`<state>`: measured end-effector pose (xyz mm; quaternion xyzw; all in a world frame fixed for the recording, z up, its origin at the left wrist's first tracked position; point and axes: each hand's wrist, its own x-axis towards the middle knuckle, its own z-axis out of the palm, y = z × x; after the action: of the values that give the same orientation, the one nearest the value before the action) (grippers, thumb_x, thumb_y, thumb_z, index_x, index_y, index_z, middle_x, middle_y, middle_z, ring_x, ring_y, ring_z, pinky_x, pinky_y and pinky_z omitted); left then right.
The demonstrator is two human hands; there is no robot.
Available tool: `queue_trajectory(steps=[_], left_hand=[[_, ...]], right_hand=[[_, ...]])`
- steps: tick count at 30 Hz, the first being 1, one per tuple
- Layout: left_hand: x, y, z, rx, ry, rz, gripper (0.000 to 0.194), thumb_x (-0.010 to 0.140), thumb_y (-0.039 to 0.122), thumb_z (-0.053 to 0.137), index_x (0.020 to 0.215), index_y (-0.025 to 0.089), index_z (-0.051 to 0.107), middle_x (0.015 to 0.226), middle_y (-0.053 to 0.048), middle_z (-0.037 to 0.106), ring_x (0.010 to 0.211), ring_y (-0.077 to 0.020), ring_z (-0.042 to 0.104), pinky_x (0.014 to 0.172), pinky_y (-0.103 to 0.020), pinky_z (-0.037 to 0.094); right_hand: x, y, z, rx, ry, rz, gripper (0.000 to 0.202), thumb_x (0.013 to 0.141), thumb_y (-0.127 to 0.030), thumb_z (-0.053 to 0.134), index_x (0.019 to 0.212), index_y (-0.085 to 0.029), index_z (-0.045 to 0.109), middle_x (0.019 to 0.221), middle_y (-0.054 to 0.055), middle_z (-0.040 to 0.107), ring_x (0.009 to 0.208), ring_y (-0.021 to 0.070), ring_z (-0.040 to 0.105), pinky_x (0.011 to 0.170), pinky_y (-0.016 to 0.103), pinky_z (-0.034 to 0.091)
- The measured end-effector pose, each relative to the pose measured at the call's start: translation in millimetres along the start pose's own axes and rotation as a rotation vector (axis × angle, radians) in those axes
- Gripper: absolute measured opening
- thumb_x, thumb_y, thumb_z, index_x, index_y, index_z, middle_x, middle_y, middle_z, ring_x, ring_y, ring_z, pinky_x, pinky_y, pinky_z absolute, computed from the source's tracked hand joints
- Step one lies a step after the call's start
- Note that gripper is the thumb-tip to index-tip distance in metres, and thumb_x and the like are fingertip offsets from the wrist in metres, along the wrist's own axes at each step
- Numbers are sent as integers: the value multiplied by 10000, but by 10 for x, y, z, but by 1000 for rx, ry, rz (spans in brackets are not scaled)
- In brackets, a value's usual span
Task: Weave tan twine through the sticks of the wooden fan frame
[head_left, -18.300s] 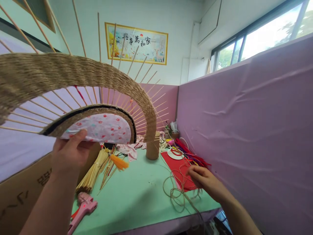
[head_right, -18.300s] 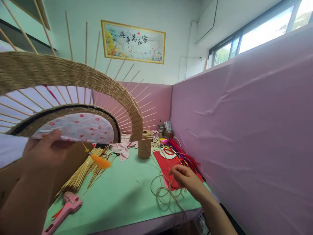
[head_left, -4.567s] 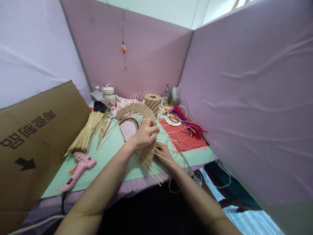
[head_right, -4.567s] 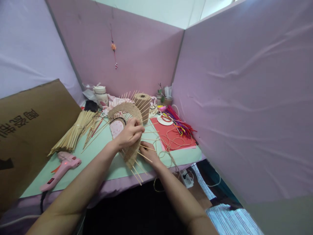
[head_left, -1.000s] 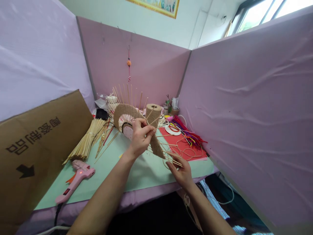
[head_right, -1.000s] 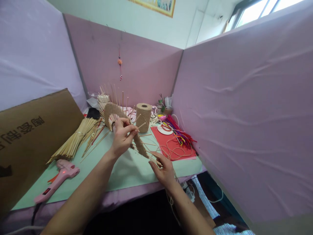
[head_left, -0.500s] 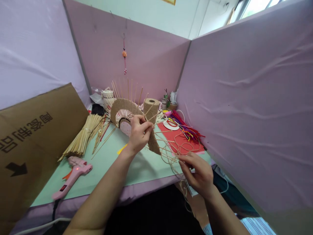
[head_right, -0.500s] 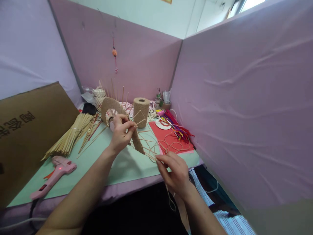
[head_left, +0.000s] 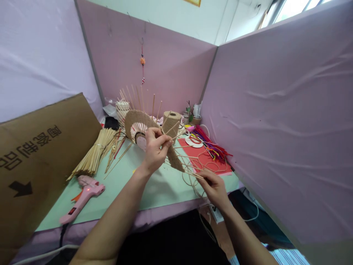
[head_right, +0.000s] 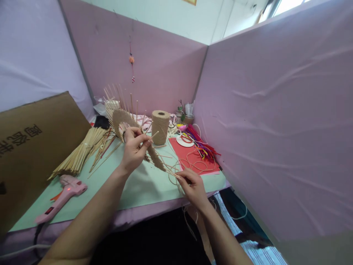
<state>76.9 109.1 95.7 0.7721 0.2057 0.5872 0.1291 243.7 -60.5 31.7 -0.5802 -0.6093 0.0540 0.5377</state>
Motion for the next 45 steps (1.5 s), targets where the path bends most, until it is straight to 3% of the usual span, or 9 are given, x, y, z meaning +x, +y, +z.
queue_trajectory(steps=[6,11,15,21,26,30,34,37,45], left_hand=[[104,123,1,-1,40,-2,108,865,216,601,781,201,667,920,-41,423,929,-197,469,889,-393,424],[241,139,28,18,112,-43,97,870,233,607,790,206,655,929,-41,435,947,-191,482,900,-376,441],[371,175,74,8,145,-57,89,867,240,618,796,212,663,926,-38,446,943,-186,491,901,-369,448],[468,180,107,-20,104,-100,103,859,228,629,769,201,670,921,-35,443,948,-185,491,914,-370,438],[395,114,155,-16,26,-111,95,845,207,635,759,205,676,902,-34,441,942,-197,488,905,-388,424],[398,95,190,-14,23,-108,91,840,195,636,758,199,676,900,-36,442,936,-196,486,895,-379,426],[441,80,200,-14,43,-133,80,835,202,648,769,191,691,909,-39,440,944,-197,486,908,-381,418],[441,80,222,-10,25,-143,81,834,205,652,768,194,697,914,-37,445,954,-195,486,921,-379,412],[321,53,276,-30,25,-97,109,880,266,619,933,220,702,976,-44,481,994,-191,517,944,-357,440]], right_hand=[[-60,110,513,41,157,43,224,911,-312,567,949,-197,756,832,73,734,736,196,665,672,302,528],[-1,-18,542,-119,258,-66,339,899,-313,567,1177,-169,697,566,-23,549,479,113,465,518,248,436],[97,-106,547,-112,322,-39,288,907,-333,575,1093,-172,726,522,-45,475,453,99,406,490,236,393],[239,-127,471,-90,287,-99,236,936,-276,518,888,-204,737,848,79,699,825,202,644,769,340,523],[320,-140,324,-33,92,26,437,825,-307,681,1252,-242,613,1276,111,606,1236,253,527,1060,462,423],[302,-202,411,277,54,226,534,813,-317,673,1310,-228,501,1116,92,642,954,183,637,775,306,549],[247,-198,577,343,210,254,367,846,-344,631,1169,-176,580,655,-51,490,549,93,461,496,203,385],[225,-162,637,237,369,214,308,839,-372,655,1053,-152,677,596,-60,455,521,85,401,500,214,352],[268,-98,662,271,458,236,264,811,-382,679,906,-150,761,899,88,753,819,210,673,777,343,530]])
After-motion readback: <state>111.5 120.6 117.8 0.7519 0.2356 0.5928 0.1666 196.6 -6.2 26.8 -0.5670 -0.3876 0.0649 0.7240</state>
